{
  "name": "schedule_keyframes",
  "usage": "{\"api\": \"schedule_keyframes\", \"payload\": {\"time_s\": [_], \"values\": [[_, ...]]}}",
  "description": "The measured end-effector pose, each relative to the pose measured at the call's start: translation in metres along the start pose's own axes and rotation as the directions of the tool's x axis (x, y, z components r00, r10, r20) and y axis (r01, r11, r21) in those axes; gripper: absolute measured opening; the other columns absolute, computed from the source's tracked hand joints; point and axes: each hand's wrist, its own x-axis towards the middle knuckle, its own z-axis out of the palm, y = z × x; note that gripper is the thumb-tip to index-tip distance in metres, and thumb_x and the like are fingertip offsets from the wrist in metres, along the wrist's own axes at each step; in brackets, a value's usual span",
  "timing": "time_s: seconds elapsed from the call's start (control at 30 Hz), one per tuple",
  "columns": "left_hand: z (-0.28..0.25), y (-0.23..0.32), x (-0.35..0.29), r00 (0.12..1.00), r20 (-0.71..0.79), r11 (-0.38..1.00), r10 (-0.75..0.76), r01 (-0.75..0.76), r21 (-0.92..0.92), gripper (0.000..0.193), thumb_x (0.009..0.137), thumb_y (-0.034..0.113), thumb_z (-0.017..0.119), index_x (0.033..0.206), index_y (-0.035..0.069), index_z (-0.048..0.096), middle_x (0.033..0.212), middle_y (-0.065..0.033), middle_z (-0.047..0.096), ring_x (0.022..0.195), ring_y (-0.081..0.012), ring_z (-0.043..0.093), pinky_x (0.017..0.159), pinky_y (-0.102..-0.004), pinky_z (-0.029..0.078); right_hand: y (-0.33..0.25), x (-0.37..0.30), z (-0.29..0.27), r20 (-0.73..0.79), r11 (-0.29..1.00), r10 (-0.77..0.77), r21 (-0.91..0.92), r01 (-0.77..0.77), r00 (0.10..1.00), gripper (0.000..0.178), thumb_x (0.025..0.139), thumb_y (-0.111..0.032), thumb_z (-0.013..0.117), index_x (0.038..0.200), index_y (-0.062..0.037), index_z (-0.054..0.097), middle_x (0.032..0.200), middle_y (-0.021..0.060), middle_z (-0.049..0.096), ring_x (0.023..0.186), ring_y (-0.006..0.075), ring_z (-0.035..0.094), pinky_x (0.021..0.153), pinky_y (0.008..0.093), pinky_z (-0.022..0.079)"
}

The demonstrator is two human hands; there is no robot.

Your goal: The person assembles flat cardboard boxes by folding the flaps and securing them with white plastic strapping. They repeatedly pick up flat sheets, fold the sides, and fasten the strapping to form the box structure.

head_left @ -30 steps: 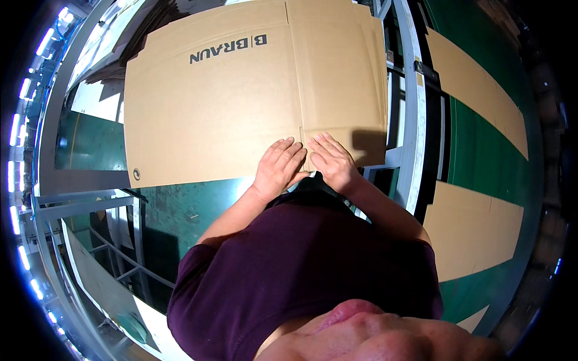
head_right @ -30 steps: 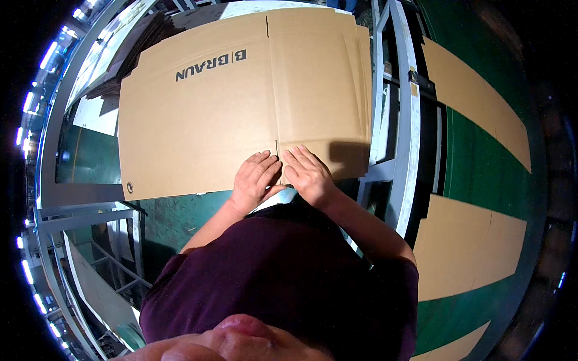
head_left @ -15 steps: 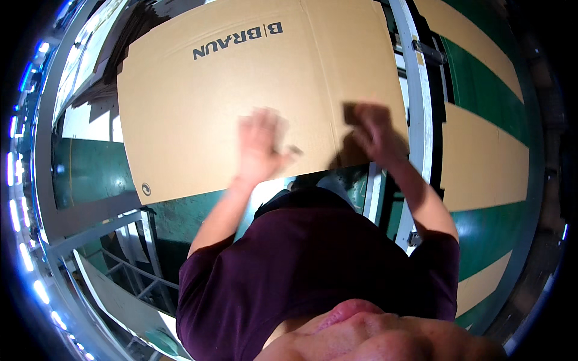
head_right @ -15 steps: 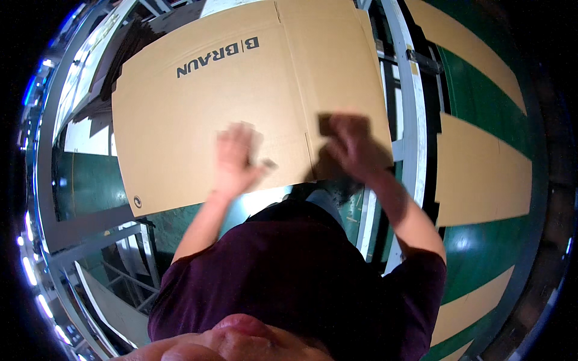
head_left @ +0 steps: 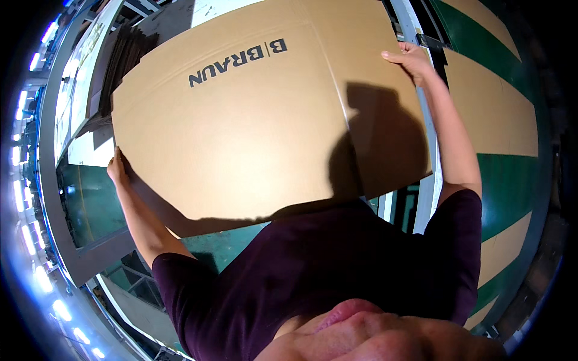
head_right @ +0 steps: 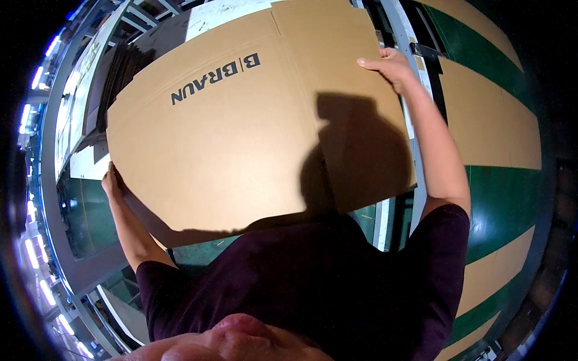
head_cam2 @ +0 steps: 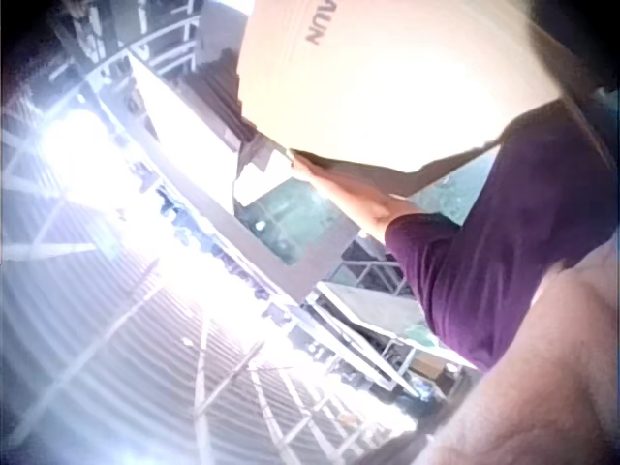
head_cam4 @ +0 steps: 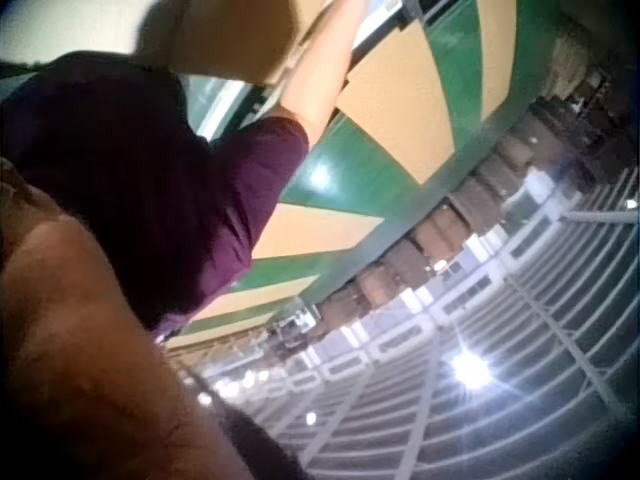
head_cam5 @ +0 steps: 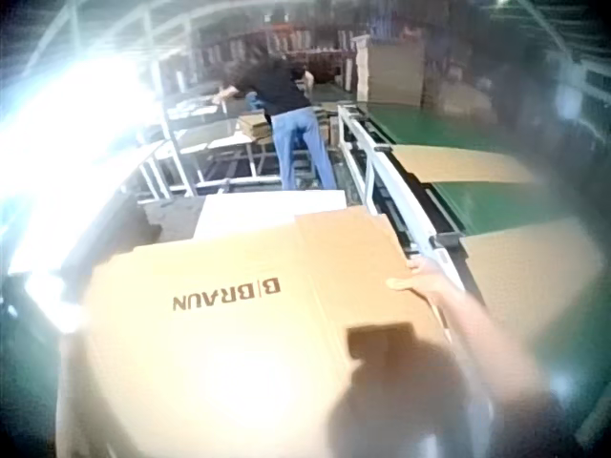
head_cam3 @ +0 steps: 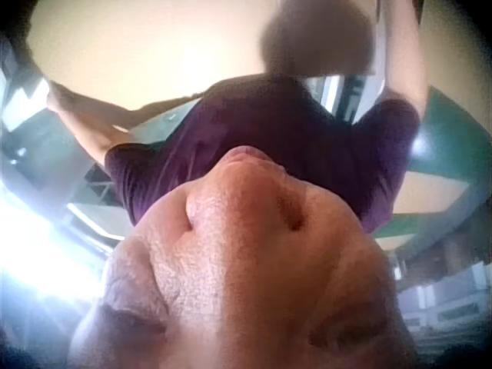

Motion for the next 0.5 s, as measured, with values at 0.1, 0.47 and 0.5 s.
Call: {"api": "schedule_keyframes", "payload": {"time_s": [0.1, 0.47, 0.5], "values": [[0.037, 0.023, 0.012, 0.974, 0.224, 0.985, -0.042, 0.078, -0.154, 0.070, 0.089, 0.061, 0.048, 0.110, -0.004, 0.063, 0.095, -0.0088, 0.067, 0.084, -0.0226, 0.061, 0.072, -0.0358, 0.048, -0.011, -0.020, -0.001, 0.060, 0.978, 0.163, 0.126, -0.169, 0.985, 0.041, 0.077, -0.017, 0.075, 0.111, 0.0005, 0.060, 0.097, 0.0089, 0.067, 0.085, 0.0181, 0.065, 0.076, 0.0324, 0.053], [0.073, 0.043, -0.006, 0.997, -0.054, 0.824, 0.060, -0.019, 0.566, 0.081, 0.090, 0.067, 0.024, 0.104, -0.001, 0.067, 0.107, -0.0240, 0.063, 0.106, -0.0409, 0.058, 0.090, -0.0476, 0.045, 0.013, -0.027, 0.042, -0.432, 0.971, -0.106, -0.238, 0.000, 0.895, 0.054, 0.068, -0.028, 0.082, 0.108, 0.0015, 0.060, 0.098, 0.0120, 0.068, 0.090, 0.0193, 0.065, 0.081, 0.0306, 0.049], [0.071, 0.049, -0.014, 0.997, -0.074, 0.829, 0.028, 0.018, 0.560, 0.080, 0.091, 0.066, 0.025, 0.106, -0.001, 0.066, 0.110, -0.0232, 0.063, 0.107, -0.0403, 0.057, 0.091, -0.0476, 0.045, 0.012, -0.025, 0.044, -0.448, 0.954, -0.120, -0.299, -0.023, 0.886, 0.056, 0.068, -0.032, 0.082, 0.108, 0.0006, 0.060, 0.099, 0.0121, 0.069, 0.090, 0.0200, 0.065, 0.081, 0.0308, 0.049]]}}
